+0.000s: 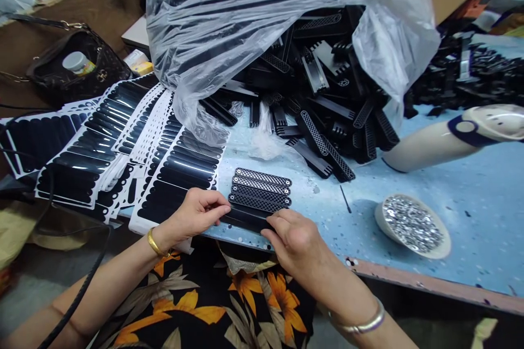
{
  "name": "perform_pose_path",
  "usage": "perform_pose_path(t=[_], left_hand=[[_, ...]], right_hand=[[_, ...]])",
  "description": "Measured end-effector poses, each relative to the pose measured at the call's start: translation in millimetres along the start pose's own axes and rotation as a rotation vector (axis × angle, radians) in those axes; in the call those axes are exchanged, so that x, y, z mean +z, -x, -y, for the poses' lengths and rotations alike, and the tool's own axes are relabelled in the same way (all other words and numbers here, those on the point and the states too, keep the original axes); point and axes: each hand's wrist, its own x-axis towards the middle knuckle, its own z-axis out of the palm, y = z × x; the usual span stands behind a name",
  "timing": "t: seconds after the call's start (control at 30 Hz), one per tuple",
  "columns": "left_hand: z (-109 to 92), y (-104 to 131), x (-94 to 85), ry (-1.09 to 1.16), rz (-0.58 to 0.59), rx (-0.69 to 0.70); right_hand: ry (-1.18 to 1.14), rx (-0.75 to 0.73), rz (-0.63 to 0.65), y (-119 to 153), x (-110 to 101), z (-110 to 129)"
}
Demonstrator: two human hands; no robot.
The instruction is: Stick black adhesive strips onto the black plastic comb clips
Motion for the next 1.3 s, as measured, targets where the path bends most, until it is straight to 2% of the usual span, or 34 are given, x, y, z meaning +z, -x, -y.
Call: perform_pose_path(t=[0.37, 0.57, 1.17, 1.3], left_hand=[[0.7, 1.8, -0.5, 0.044, 0.027, -0.040], [0.4, 1.5, -2.1, 0.057, 0.052, -0.054], [-0.4, 0.3, -2.9, 0.072, 0.059, -0.071], [-1.9, 0.2, -3.4, 0.068, 0.071, -0.076]], right_hand=[[-0.110, 0.019, -0.080, 4.7, 4.3, -4.7], [-0.090, 0.006, -0.085, 8.1, 5.1, -4.0], [0.004, -0.066, -0.212, 9.5, 14.4, -1.1], [-0.018, -0.038, -0.232, 11.1, 7.5, 3.0]])
